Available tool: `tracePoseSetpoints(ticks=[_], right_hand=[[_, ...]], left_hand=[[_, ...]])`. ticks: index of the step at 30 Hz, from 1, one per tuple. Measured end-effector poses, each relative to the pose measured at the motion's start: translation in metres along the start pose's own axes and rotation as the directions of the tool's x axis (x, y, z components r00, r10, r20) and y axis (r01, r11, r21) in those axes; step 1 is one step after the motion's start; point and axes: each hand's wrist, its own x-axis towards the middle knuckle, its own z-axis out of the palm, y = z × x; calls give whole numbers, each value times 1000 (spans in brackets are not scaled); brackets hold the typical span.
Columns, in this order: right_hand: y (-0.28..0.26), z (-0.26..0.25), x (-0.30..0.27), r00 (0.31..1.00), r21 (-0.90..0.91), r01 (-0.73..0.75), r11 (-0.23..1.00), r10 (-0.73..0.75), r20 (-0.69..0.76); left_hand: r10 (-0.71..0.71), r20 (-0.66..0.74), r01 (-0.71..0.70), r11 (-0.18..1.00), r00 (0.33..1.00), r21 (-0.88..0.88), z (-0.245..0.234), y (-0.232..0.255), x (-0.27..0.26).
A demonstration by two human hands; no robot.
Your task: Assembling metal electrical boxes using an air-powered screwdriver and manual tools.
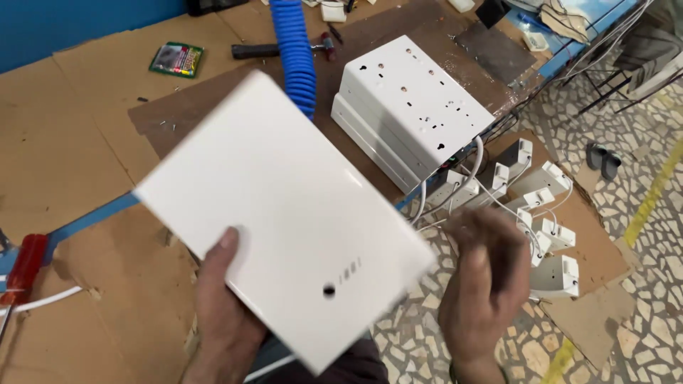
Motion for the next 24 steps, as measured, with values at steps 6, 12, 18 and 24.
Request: tracePoseSetpoints(ticks=[6,12,18,24], right_hand=[[37,17,-23,953,56,-293,954,287,100],[19,11,38,911,516,-405,755,283,300],[9,-22,112,905,444,-315,839,406,-127],[49,-49,192,878,491,-313,813,445,-178]], left_hand=[[291,231,-227,936,928,-269,33,6,-1],[320,403,-410,898,858,159,43,4,16],[28,739,-520,728,674,447,45,35,15],[-61,624,-440,656,779,614,-41,6,25]])
